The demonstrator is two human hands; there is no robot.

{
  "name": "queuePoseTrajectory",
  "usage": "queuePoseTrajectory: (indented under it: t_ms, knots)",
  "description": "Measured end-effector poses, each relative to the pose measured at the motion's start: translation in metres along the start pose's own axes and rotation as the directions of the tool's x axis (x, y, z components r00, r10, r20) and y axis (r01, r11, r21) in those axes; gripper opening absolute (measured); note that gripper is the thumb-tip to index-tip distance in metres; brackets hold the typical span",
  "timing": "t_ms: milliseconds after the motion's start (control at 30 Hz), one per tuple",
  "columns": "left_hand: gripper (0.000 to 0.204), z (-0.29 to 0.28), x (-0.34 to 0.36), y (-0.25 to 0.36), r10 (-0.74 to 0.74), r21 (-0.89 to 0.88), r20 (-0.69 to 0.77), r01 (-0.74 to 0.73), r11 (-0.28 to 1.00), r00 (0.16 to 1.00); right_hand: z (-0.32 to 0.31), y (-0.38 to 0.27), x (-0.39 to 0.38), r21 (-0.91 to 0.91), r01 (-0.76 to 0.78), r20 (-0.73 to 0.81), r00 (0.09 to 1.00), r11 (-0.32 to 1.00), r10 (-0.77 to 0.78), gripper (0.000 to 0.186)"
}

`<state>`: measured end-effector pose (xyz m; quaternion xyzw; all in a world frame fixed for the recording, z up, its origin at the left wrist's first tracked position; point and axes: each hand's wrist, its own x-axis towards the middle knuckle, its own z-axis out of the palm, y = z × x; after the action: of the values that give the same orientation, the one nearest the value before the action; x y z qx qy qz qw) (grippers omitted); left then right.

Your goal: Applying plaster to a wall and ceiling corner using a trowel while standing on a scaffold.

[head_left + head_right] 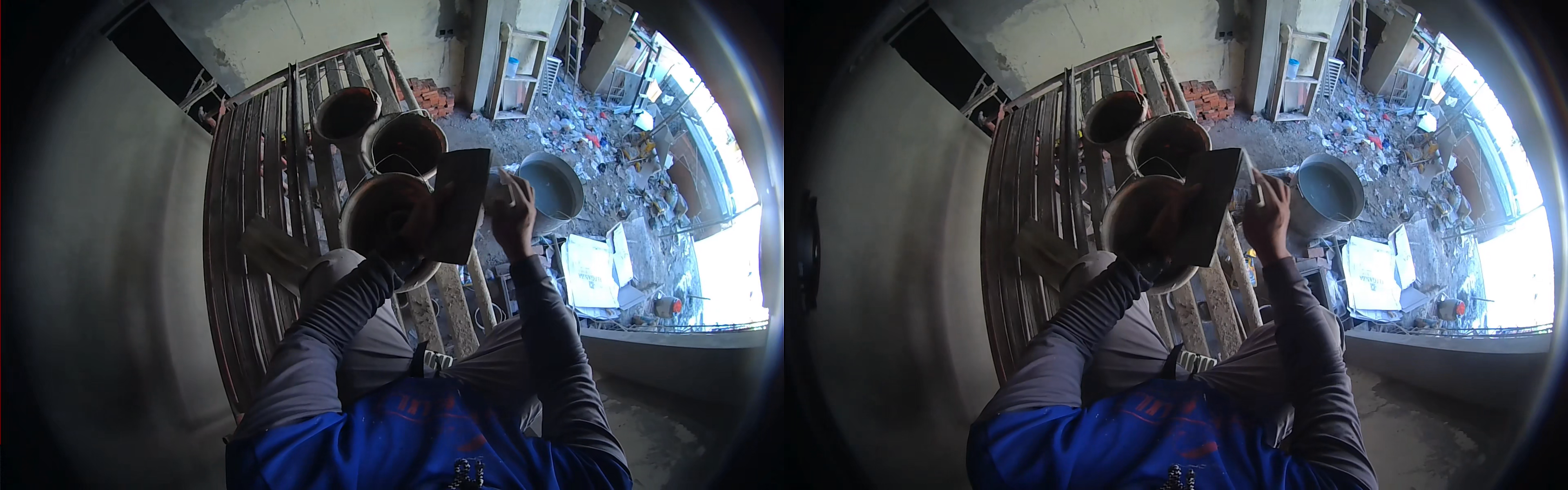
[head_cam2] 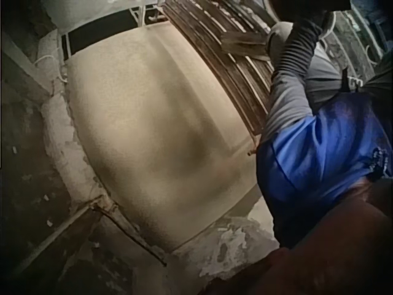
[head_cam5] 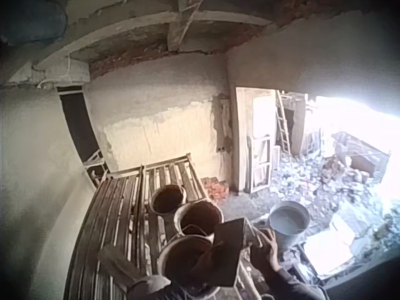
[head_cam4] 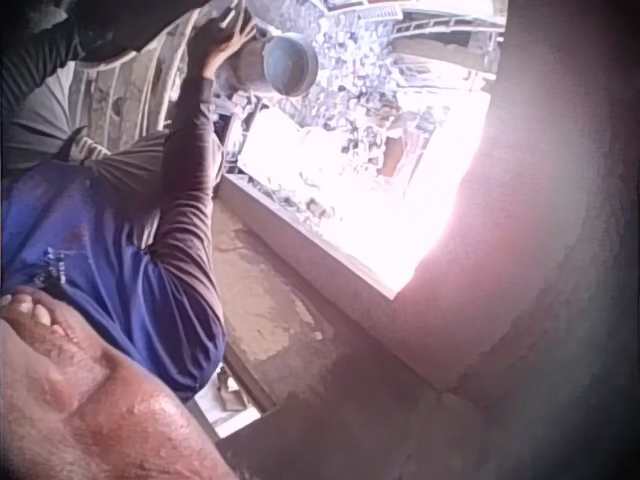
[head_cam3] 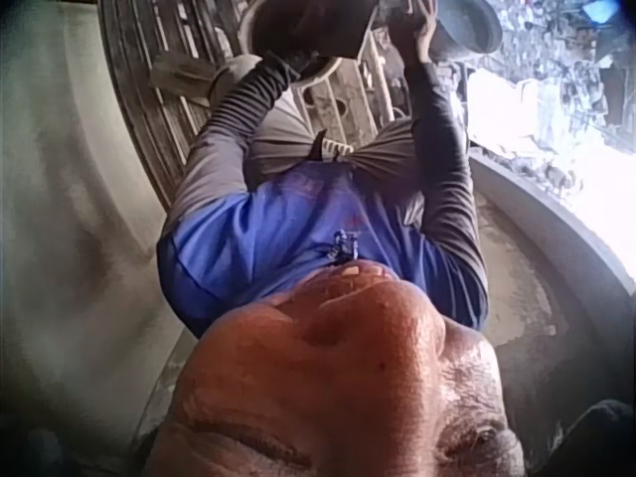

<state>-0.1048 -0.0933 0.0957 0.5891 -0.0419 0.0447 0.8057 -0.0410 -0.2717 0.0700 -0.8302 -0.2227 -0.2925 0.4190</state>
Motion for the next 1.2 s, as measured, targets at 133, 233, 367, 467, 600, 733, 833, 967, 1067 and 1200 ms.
queuePoseTrajectory:
  t_ms: [133,233,367,467,600,733,833,967,1067,1200]
  knots:
    - [0.031,-0.008,0.015,-0.007,-0.375,-0.625,0.267,0.456,0.634,0.888,-0.014,-0.023,-0.007,-0.017,0.112,0.025,0.993,0.994,-0.111,0.042]
    - [0.032,-0.013,0.018,-0.012,-0.341,-0.71,0.341,0.478,0.518,0.876,-0.015,-0.044,-0.023,0.066,0.19,0.059,0.979,0.98,-0.194,0.044]
    - [0.031,0.011,-0.001,0.024,-0.462,-0.415,0.075,0.449,0.792,0.884,-0.019,-0.015,-0.001,-0.097,0.074,0.012,0.997,0.993,-0.073,0.043]
    - [0.03,-0.003,0.01,-0.002,-0.424,-0.364,0.244,0.487,0.794,0.872,-0.026,-0.002,0.005,-0.121,0.005,-0.07,0.997,0.993,-0.014,0.045]
    - [0.033,-0.005,0.018,0.002,-0.452,-0.085,0.132,0.464,0.882,0.882,-0.042,-0.017,0.001,-0.192,0.037,-0.093,0.994,0.981,-0.056,0.045]
    - [0.043,-0.03,0.026,-0.03,-0.378,-0.191,0.012,0.374,0.908,0.926,-0.028,-0.056,-0.015,-0.092,0.207,0.135,0.972,0.974,-0.194,0.046]
    - [0.051,-0.024,0.021,-0.019,-0.358,0.005,0.009,0.358,0.934,0.934,-0.016,-0.064,-0.025,-0.049,0.332,0.259,0.915,0.942,-0.309,0.052]
    - [0.053,-0.007,0.005,-0.004,-0.09,0.575,0.012,0.067,0.815,0.996,-0.006,-0.05,-0.018,-0.099,0.25,0.222,0.949,0.963,-0.223,0.041]
    - [0.051,0.01,0.002,-0.002,-0.044,0.658,0.014,0.024,0.753,0.999,-0.013,-0.013,-0.001,-0.109,0.117,0.072,0.991,0.987,-0.11,0.034]
    - [0.05,0.008,0.003,-0.001,-0.054,0.69,-0.014,0.049,0.722,0.998,-0.025,-0.036,-0.009,-0.163,0.199,0.073,0.979,0.966,-0.189,0.041]
